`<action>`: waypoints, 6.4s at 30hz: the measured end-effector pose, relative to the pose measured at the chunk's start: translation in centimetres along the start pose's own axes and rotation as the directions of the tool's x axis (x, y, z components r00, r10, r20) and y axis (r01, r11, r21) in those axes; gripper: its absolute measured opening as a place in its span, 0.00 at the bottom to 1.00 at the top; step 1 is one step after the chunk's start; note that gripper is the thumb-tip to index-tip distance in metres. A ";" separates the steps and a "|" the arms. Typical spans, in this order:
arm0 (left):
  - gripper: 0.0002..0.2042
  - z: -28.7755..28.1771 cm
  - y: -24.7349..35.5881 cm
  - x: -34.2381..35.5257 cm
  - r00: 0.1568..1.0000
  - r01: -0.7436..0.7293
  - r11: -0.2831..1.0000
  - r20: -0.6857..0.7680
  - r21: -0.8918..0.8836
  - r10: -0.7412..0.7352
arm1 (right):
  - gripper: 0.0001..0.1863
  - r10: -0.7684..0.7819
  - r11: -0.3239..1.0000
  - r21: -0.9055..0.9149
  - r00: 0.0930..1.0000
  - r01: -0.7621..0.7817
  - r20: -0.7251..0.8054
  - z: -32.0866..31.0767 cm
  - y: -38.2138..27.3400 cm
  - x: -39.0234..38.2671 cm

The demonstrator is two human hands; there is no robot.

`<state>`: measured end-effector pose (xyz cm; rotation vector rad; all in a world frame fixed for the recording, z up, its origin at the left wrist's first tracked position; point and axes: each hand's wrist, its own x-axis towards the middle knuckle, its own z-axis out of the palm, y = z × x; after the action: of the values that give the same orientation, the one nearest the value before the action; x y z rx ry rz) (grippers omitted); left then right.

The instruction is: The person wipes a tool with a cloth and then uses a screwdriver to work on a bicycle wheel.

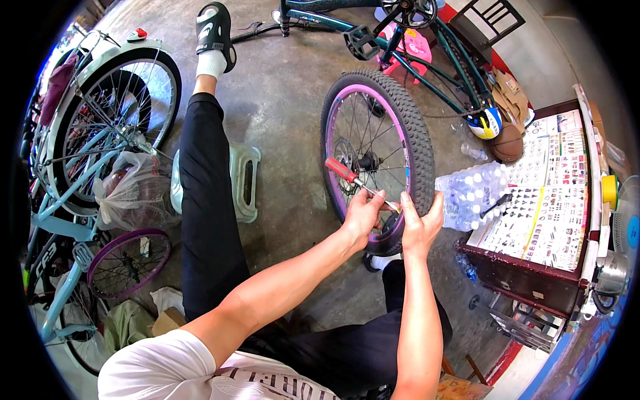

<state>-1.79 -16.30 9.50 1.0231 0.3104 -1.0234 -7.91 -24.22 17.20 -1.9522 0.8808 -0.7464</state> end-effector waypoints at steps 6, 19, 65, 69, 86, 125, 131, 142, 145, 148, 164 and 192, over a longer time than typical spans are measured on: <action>0.11 -0.2 -0.2 0.2 1.000 0.004 1.000 0.024 -0.001 -0.004 | 0.20 -0.064 0.996 -0.067 0.998 0.063 -0.012 0.2 0.1 -0.1; 0.11 -0.2 -0.1 0.1 1.000 0.002 1.000 0.007 0.006 -0.002 | 0.20 -0.056 0.996 -0.062 0.998 0.057 0.017 0.1 -0.2 0.0; 0.13 -0.4 -0.6 0.3 0.993 0.068 0.994 0.098 -0.086 -0.060 | 0.20 0.027 0.999 0.030 0.999 -0.028 0.039 0.3 0.3 0.3; 0.13 -0.3 -0.3 0.2 0.992 0.087 0.989 0.099 -0.117 -0.075 | 0.20 -0.016 1.000 -0.020 0.999 0.017 0.033 0.2 0.5 0.4; 0.13 -0.4 -0.2 0.2 0.992 0.088 0.989 0.106 -0.120 -0.075 | 0.20 -0.015 1.000 -0.025 0.999 0.016 0.036 0.3 0.2 0.4; 0.12 -0.1 -0.1 0.4 0.992 0.087 0.989 0.103 -0.117 -0.075 | 0.21 -0.024 0.999 -0.026 0.999 0.025 0.037 0.2 0.7 0.7; 0.12 -0.1 -0.1 0.4 0.991 0.096 0.988 0.106 -0.119 -0.084 | 0.21 0.011 1.000 -0.010 0.999 -0.011 0.038 0.1 0.9 0.7; 0.12 0.1 -0.3 0.3 0.993 0.096 0.989 0.084 -0.115 -0.086 | 0.21 -0.008 0.999 -0.033 1.000 0.009 0.030 0.2 0.6 0.6; 0.12 0.2 -0.5 0.3 0.993 0.091 0.990 0.085 -0.105 -0.082 | 0.21 0.019 1.000 -0.017 0.999 -0.018 0.036 0.1 0.8 0.6; 0.13 0.3 -0.7 0.1 0.992 0.082 0.993 0.099 -0.087 -0.073 | 0.21 0.019 1.000 -0.018 0.999 -0.018 0.033 0.0 1.5 0.6; 0.13 0.4 -1.2 -0.2 0.990 0.114 0.992 0.089 -0.045 -0.110 | 0.23 -0.028 0.997 -0.075 0.999 0.030 0.020 -0.4 1.6 0.4; 0.13 0.6 -1.4 -0.4 0.991 0.114 0.993 0.072 -0.031 -0.112 | 0.25 -0.013 0.996 -0.084 1.000 0.014 0.002 -0.5 2.3 0.3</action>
<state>-3.23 -16.76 9.30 0.9437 0.3306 -1.1495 -8.84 -25.60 15.46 -2.0344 0.9122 -0.7259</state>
